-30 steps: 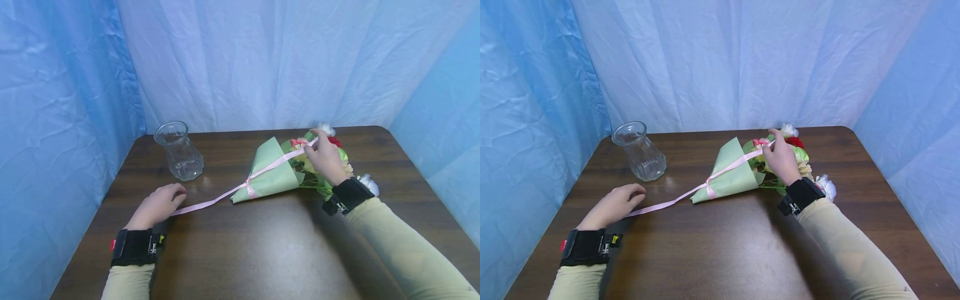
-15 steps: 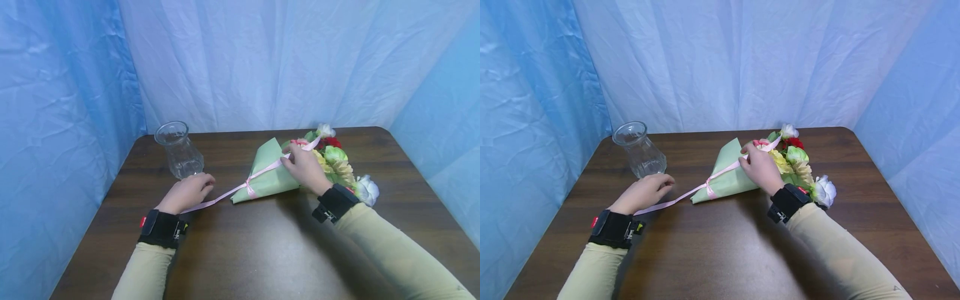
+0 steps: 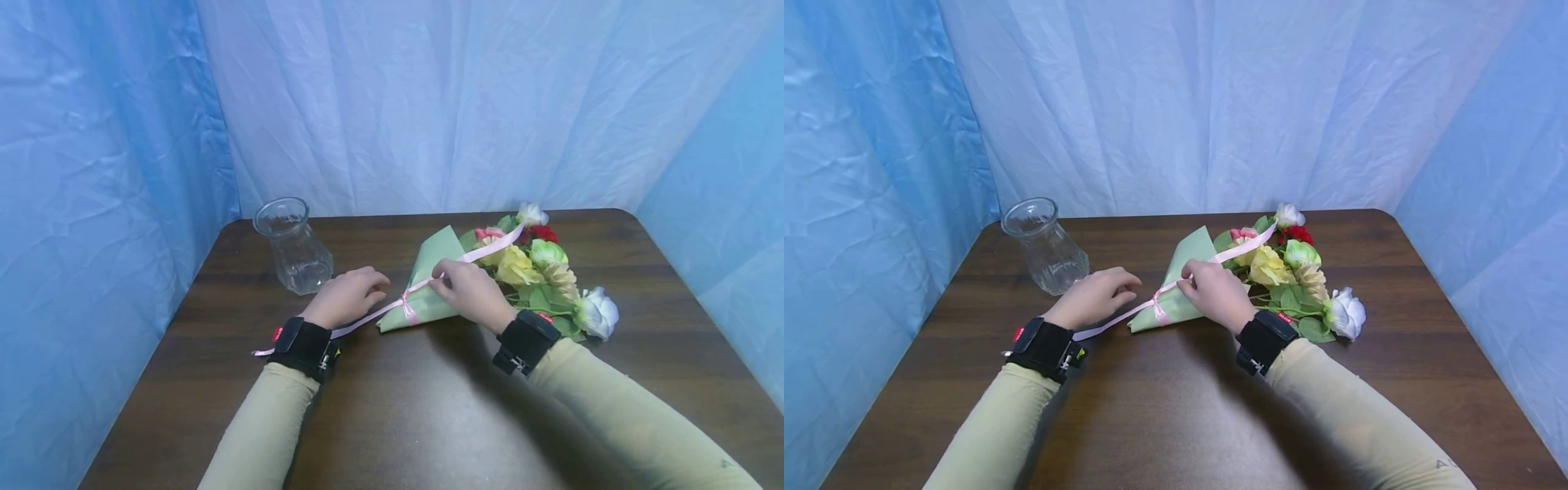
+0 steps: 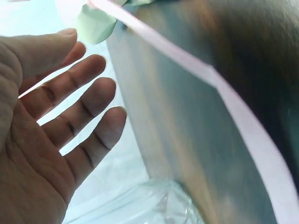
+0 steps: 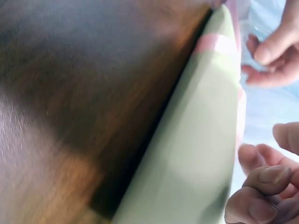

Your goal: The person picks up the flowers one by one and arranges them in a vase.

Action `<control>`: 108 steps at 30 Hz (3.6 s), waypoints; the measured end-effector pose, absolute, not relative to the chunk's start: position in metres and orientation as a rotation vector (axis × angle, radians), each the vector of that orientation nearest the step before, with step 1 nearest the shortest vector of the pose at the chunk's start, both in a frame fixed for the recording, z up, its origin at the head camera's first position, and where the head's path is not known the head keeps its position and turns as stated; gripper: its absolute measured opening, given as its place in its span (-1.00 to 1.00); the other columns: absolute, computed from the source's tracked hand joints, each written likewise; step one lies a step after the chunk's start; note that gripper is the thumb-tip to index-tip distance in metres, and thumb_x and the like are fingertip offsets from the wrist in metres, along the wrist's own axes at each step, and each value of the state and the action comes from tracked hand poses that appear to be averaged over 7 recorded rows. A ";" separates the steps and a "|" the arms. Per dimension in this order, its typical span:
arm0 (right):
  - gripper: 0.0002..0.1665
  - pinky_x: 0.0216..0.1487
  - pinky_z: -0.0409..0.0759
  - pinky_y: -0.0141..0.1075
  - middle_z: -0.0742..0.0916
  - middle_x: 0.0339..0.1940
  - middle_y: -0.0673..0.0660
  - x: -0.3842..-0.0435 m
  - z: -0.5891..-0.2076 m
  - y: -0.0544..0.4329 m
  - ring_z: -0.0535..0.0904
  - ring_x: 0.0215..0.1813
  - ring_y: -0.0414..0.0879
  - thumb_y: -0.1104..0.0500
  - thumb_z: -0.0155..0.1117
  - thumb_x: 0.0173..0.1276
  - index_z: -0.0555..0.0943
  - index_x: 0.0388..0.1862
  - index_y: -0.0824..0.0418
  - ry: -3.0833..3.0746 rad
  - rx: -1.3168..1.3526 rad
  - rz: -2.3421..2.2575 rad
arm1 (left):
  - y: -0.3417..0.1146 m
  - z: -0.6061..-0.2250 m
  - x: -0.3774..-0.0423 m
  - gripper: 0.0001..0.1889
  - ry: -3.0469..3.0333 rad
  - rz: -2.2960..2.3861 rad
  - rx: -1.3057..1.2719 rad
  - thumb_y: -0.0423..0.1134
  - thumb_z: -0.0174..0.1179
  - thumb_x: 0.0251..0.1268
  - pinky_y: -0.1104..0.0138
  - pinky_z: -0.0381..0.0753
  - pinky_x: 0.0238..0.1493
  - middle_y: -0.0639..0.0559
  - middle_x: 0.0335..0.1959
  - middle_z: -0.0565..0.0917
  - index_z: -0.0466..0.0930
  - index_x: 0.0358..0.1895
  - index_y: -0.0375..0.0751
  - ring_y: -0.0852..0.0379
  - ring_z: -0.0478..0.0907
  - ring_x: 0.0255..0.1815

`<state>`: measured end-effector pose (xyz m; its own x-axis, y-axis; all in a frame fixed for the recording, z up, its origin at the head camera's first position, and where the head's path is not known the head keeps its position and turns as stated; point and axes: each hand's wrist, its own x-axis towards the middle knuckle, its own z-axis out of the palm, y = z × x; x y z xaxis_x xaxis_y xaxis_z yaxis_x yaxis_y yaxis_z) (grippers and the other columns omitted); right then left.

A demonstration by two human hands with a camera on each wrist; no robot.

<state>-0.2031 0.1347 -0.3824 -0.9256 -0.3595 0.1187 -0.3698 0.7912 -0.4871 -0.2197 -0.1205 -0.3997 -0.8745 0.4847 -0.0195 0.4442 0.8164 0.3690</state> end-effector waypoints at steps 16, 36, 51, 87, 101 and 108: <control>-0.74 -0.37 0.52 -0.28 0.67 -0.37 -0.03 -0.190 -0.406 0.110 0.51 -0.43 -0.18 -0.04 0.42 0.38 0.70 -0.22 0.13 -2.988 0.782 0.662 | -0.099 -0.415 -0.226 -0.72 2.852 0.562 0.791 -0.17 0.32 0.42 0.18 0.63 -0.04 0.15 -0.09 0.66 0.70 0.14 0.04 0.19 0.58 -0.14; -0.89 -0.38 0.47 -0.27 0.58 -0.41 0.04 -0.188 -0.420 0.100 0.49 -0.39 -0.09 0.20 0.46 0.34 0.67 -0.31 0.18 -3.013 0.731 0.680 | -0.085 -0.421 -0.233 -0.85 2.788 0.566 0.792 -0.14 0.31 0.44 0.27 0.57 -0.12 0.21 -0.25 0.62 0.76 -0.02 0.08 0.19 0.54 -0.21; -0.85 -0.44 0.40 -0.29 0.54 -0.56 0.00 -0.192 -0.424 0.101 0.45 -0.48 -0.12 0.27 0.37 0.32 0.57 -0.42 0.15 -3.040 0.698 0.685 | -0.088 -0.426 -0.232 -0.85 2.894 0.515 0.679 -0.13 0.20 0.49 0.23 0.51 -0.35 0.13 -0.40 0.54 0.56 -0.32 0.02 0.13 0.51 -0.38; -0.76 -0.36 0.49 -0.29 0.59 -0.45 -0.01 -0.184 -0.422 0.116 0.50 -0.41 -0.13 0.33 0.42 0.23 0.51 -0.28 0.13 -2.988 0.741 0.916 | -0.099 -0.428 -0.217 -0.96 2.901 0.465 0.508 -0.16 0.16 0.45 0.14 0.49 -0.29 0.11 -0.33 0.57 0.59 -0.16 0.05 0.09 0.52 -0.31; -0.83 -0.29 0.55 -0.24 0.65 -0.38 0.03 -0.184 -0.421 0.113 0.54 -0.35 -0.10 0.34 0.35 0.28 0.62 -0.16 0.20 -3.006 0.638 0.960 | -0.100 -0.429 -0.216 -0.75 2.932 0.537 0.531 -0.09 0.01 0.61 0.19 0.45 -0.41 0.08 -0.50 0.53 0.55 -0.33 0.05 0.09 0.51 -0.44; -0.83 -0.36 0.47 -0.26 0.59 -0.44 0.02 -0.183 -0.420 0.114 0.49 -0.40 -0.08 0.29 0.39 0.26 0.56 -0.24 0.16 -3.003 0.624 0.963 | -0.104 -0.429 -0.215 -0.68 2.922 0.574 0.427 -0.03 -0.12 0.61 0.13 0.47 -0.36 0.02 -0.52 0.51 0.48 -0.36 0.00 0.02 0.52 -0.41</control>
